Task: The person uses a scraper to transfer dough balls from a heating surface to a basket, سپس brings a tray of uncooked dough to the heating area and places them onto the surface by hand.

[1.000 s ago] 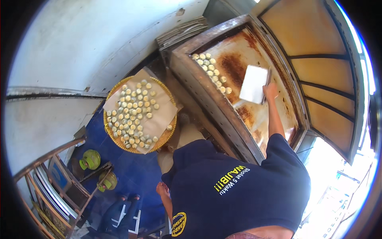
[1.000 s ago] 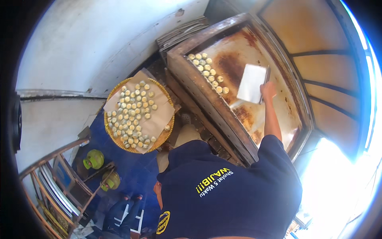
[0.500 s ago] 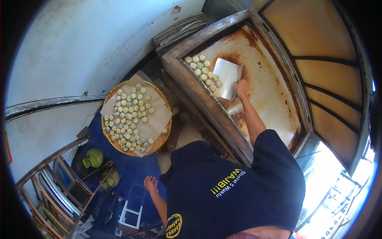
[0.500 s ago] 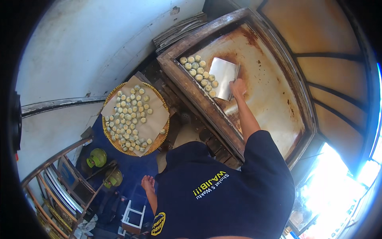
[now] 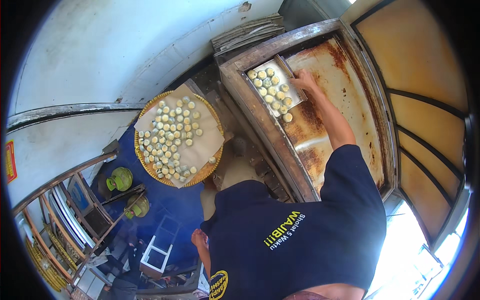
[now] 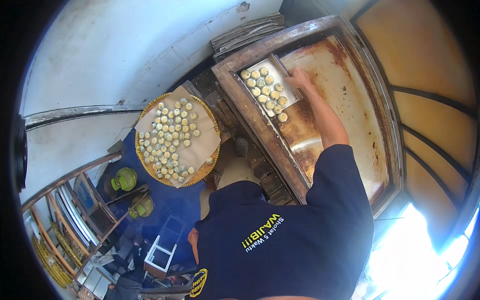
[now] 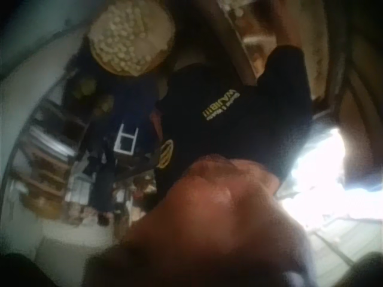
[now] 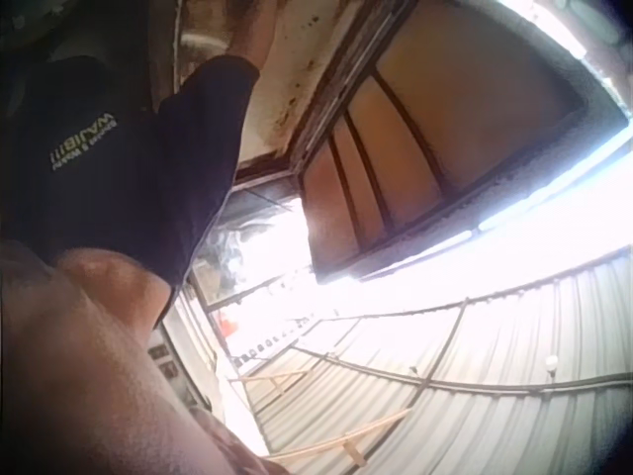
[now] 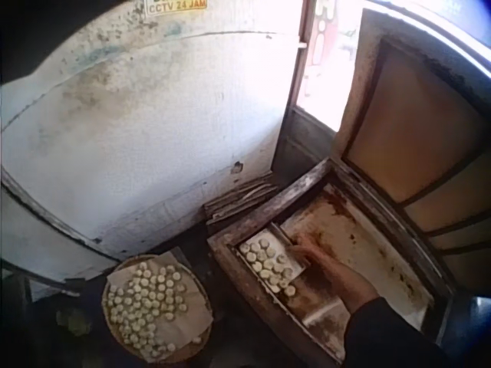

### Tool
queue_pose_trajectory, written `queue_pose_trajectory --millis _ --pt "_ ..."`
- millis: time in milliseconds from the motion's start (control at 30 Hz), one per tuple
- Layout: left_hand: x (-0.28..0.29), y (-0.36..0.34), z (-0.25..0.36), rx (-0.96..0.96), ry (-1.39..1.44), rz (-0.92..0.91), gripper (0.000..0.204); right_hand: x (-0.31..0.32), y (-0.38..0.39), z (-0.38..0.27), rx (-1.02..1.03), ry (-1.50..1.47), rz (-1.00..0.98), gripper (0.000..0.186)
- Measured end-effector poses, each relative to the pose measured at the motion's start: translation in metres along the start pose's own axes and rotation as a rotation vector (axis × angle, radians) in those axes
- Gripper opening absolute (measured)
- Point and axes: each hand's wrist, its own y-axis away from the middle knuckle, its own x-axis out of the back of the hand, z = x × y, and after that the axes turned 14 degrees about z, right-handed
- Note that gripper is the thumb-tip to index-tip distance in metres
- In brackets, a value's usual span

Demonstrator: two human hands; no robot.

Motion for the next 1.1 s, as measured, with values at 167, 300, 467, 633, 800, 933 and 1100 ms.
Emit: queue_pose_trajectory --millis 167,300,467,633,800,933,1100 --pt "0.000 -0.004 -0.001 0.006 0.009 -0.010 0.012 0.008 -0.006 0.014 -0.027 -0.174 -0.126 0.032" --pt "-0.003 -0.010 0.011 -0.005 0.038 -0.013 0.010 0.015 0.000 0.006 -0.135 -0.247 -0.163 0.029" --pt "-0.006 -0.018 0.026 0.016 0.035 -0.050 0.020 0.024 0.001 0.011 -0.203 -0.319 -0.193 0.023" --pt "-0.008 -0.022 0.028 0.006 0.082 -0.044 0.020 0.055 0.007 0.002 -0.217 -0.381 -0.210 0.019" --pt "-0.014 -0.030 0.016 0.043 0.041 -0.089 0.022 0.103 0.002 -0.022 -0.034 -0.221 -0.204 0.022" --pt "-0.020 -0.045 0.002 0.074 0.033 -0.118 0.025 0.135 -0.002 -0.093 0.077 -0.089 -0.225 0.024" --pt "-0.027 -0.067 0.004 0.061 0.099 -0.151 0.027 0.113 0.000 -0.186 0.153 -0.171 -0.259 0.026"
